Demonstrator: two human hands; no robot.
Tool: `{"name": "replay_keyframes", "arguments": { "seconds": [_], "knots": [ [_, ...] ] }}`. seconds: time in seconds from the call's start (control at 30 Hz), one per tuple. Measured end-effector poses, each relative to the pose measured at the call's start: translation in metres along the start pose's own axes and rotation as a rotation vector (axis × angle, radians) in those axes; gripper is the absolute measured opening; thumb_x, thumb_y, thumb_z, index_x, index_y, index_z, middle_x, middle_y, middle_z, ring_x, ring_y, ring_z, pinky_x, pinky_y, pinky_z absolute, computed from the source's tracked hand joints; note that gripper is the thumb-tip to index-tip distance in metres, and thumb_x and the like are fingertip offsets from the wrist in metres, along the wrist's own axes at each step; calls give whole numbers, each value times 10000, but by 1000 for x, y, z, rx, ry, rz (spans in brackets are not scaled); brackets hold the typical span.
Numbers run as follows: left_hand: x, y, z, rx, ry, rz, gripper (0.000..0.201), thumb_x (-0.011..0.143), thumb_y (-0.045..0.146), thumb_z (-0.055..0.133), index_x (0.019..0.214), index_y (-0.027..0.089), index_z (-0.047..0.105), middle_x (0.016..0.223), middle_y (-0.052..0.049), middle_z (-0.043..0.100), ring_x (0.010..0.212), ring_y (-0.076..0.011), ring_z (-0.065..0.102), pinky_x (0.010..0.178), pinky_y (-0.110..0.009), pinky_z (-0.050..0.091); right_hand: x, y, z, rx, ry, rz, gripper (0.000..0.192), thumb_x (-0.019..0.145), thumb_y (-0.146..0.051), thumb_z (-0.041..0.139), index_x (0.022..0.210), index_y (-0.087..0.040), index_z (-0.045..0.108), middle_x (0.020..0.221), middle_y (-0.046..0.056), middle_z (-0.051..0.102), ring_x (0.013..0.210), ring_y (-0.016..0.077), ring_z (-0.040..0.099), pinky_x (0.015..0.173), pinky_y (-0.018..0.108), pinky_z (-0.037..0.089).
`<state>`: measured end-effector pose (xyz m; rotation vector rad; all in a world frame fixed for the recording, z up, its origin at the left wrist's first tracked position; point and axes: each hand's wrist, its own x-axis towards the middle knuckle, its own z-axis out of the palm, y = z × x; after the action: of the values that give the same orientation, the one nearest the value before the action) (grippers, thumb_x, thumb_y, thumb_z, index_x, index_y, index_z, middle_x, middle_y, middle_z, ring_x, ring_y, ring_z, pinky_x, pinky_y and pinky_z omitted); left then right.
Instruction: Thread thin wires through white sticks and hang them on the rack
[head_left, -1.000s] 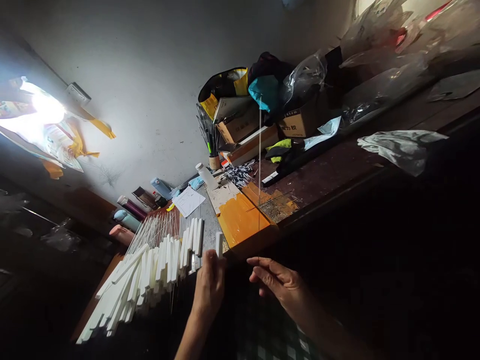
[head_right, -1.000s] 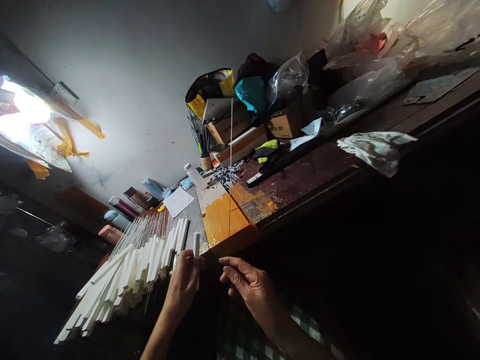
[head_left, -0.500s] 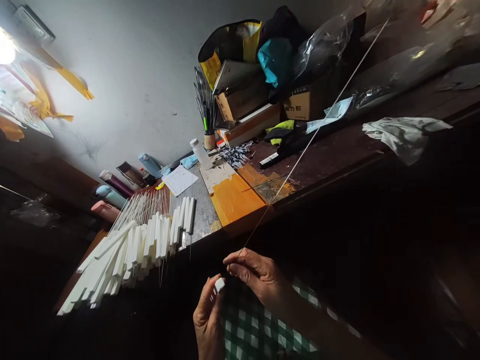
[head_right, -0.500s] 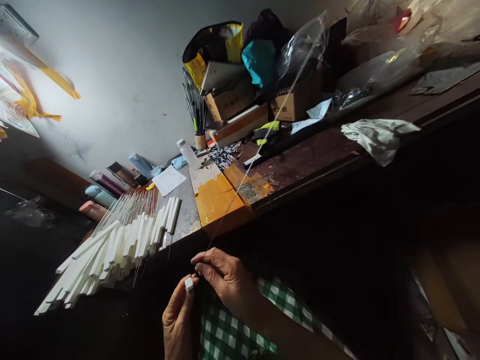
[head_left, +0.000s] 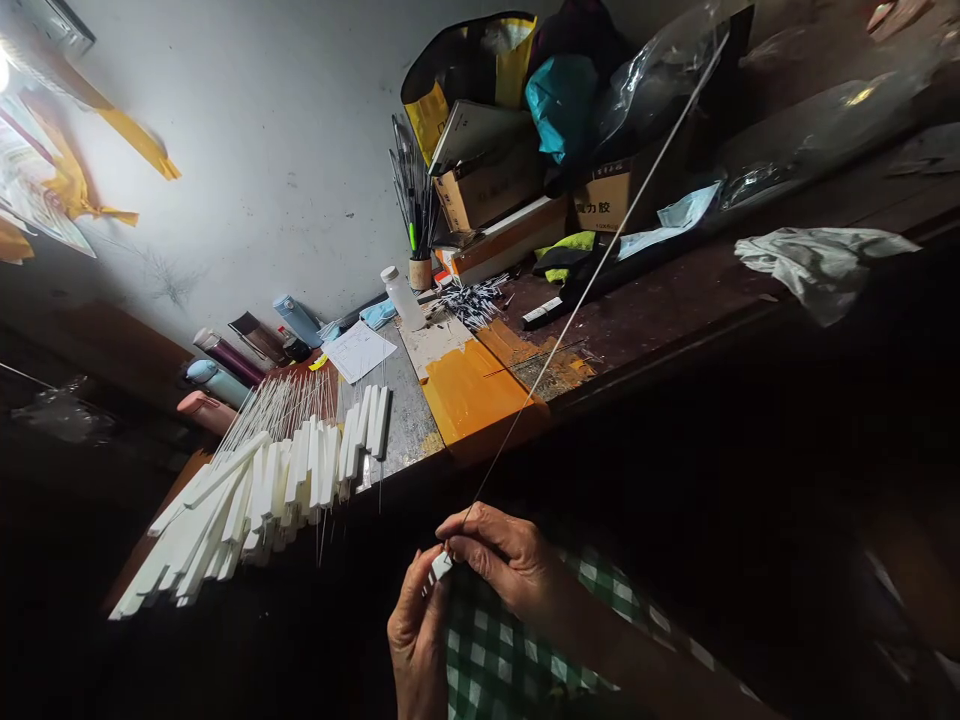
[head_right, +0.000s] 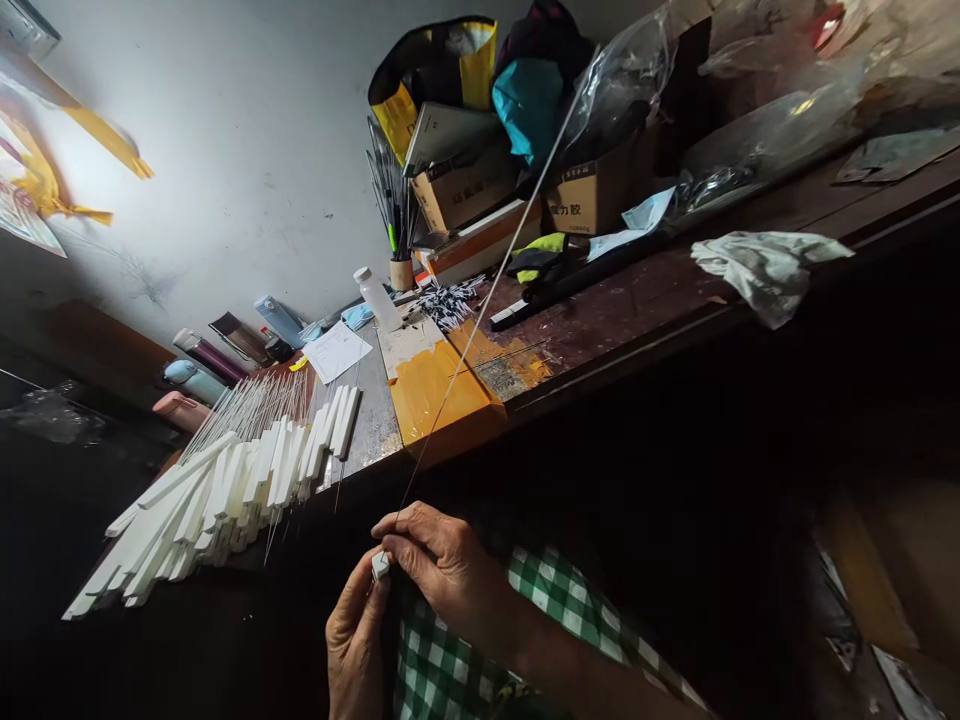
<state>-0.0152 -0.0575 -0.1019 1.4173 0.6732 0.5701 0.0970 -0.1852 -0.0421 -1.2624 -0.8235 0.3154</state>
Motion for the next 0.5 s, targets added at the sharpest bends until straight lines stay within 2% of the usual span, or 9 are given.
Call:
{"name": "replay_keyframes", "arguments": {
  "seconds": [0.13, 0.23, 0.33, 0.4, 0.5],
  "knots": [
    [0, -4, -3, 13, -39, -36, 404, 732, 478, 753, 1067, 252, 747, 1252, -77, 665, 1281, -318, 493, 1098, -431, 367, -1, 4, -1, -77, -38, -62, 172, 952, -205, 532, 1031, -215, 685, 944, 25, 659, 893, 145, 643, 824, 263, 523],
    [-4, 1, 2, -27, -34, -27, 393, 736, 458, 757, 1063, 239, 748, 1215, -80, 684, 1230, -307, 542, 1067, -410, 405, -1, 8, -3, -118, -49, 0, 151, 934, -210, 555, 941, -206, 705, 901, 22, 641, 873, 147, 631, 803, 260, 516],
    [-9, 11, 11, -51, -51, -15, 345, 753, 414, 751, 1043, 228, 748, 1136, -72, 719, 1128, -282, 615, 967, -356, 489, 1, 6, -9, -110, 4, 104, 135, 907, -270, 599, 1007, -225, 677, 906, 9, 621, 823, 141, 611, 749, 253, 514],
    [-11, 17, 15, -19, -66, -4, 326, 743, 392, 761, 1021, 222, 752, 1070, -66, 739, 1057, -266, 647, 892, -319, 524, 2, 3, -14, -88, 86, 138, 156, 916, -331, 585, 1016, -231, 652, 892, 0, 609, 787, 134, 595, 718, 248, 504],
    [-12, 19, 17, 29, -90, 48, 304, 743, 378, 763, 1004, 222, 759, 995, -60, 753, 976, -241, 668, 845, -290, 527, 2, 2, -18, -84, 123, 124, 192, 937, -357, 550, 851, -211, 641, 819, -13, 585, 767, 127, 580, 711, 242, 477]
  ]
}}
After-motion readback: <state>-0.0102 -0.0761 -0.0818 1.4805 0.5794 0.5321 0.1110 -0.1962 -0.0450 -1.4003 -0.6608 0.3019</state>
